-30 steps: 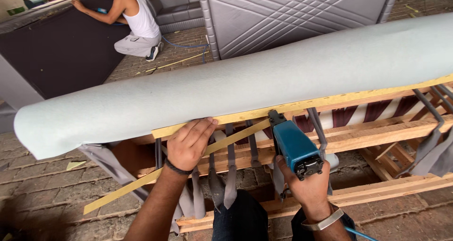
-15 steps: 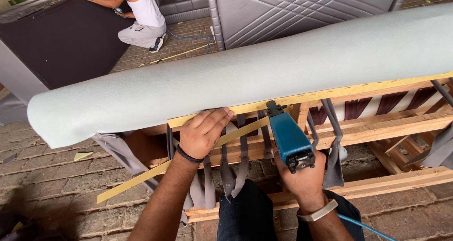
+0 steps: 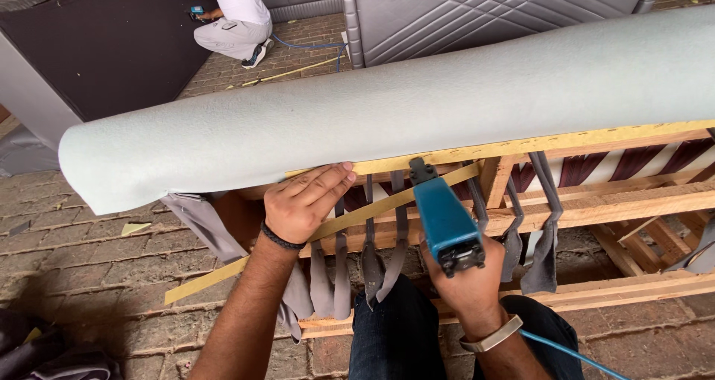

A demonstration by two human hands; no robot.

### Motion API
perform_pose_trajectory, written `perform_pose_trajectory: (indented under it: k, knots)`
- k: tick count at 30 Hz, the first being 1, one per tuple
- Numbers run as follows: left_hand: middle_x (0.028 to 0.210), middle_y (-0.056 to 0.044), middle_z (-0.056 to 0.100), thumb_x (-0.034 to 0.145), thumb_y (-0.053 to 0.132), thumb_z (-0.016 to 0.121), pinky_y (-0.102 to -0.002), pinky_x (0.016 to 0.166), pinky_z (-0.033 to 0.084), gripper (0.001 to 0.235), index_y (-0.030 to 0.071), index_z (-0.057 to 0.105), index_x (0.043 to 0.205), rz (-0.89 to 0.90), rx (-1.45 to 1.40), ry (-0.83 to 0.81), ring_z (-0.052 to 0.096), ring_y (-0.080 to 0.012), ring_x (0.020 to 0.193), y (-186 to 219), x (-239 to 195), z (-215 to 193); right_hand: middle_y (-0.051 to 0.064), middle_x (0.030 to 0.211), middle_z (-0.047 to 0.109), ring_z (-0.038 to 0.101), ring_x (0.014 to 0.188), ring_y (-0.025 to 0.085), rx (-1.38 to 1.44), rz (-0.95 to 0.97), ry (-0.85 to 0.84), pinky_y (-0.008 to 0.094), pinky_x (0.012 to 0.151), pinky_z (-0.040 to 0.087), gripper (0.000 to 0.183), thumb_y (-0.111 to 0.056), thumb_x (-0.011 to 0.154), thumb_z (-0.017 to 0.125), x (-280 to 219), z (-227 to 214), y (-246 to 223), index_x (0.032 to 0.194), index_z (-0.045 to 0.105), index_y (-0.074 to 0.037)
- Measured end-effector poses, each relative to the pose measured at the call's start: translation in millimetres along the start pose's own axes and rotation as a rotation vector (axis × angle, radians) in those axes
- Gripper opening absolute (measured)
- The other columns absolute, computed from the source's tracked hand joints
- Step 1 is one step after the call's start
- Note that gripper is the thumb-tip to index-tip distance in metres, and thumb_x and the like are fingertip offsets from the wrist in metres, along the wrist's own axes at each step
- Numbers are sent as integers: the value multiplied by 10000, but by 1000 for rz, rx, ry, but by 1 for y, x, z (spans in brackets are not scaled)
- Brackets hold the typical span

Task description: The person uses a pneumatic nail gun to attach thin wooden strips to the underside of a sofa frame. They position each strip along the frame and fire nails to secure it in place.

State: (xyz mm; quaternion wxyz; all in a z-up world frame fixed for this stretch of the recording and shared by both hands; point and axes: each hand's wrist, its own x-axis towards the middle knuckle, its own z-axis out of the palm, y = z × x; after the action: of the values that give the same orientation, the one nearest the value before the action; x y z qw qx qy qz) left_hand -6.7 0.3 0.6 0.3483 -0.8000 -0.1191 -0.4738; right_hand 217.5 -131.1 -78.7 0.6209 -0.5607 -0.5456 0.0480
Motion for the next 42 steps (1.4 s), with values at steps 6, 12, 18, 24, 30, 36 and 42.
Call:
perform_pose_trajectory:
  k: [6,12,18,24,30,36,42]
  knots:
    - [1170,15,767,891,127,760,-238,878,613,157,137,827,1033,1,16,-49,739,-124,1070,-8,-3,-15,51,691,727,738,618,122,-76,-84,38,288,532,585,169,-170,827,805,-3,13,-13,835,705,-34]
    - [1168,16,763,892,124,765,-234,869,609,161,146,834,1036,-20,64,-40,736,-119,1067,-16,-12,-23,48,628,719,728,562,128,-129,-23,-11,292,514,588,191,-164,789,826,-5,26,-18,770,686,-36]
    - [1176,16,769,886,119,770,-221,856,607,145,137,835,1014,-10,59,-28,734,-117,1074,-20,-20,-23,49,675,724,727,585,132,-50,-128,10,297,525,579,151,-116,779,819,-11,35,-22,854,711,-40]
    - [1205,26,757,909,156,782,-235,892,607,121,152,831,1020,-28,52,-50,727,-115,1104,-26,-27,-30,65,685,715,746,605,142,-57,-179,-36,284,516,599,203,-119,777,804,-9,45,-23,904,683,-16]
    - [1224,33,751,910,151,769,-251,909,605,135,164,832,1029,-52,24,-97,723,-117,1116,-29,-29,-33,70,736,735,749,615,155,-86,-261,-22,286,524,600,270,-131,814,825,-11,54,-36,1013,705,6]
    - [1218,28,760,896,141,782,-257,888,614,140,160,831,1025,-92,-3,-104,731,-116,1092,-28,-30,-36,89,745,734,762,654,161,-73,-172,-7,292,581,604,230,-96,790,812,-15,66,-50,967,695,-5]
    - [1196,7,767,958,76,679,-271,828,610,224,180,803,1113,-94,2,-8,736,-111,1042,-49,-19,-53,91,854,774,787,720,171,25,-156,-78,289,596,622,408,-96,740,824,-18,75,-59,1118,702,-2]
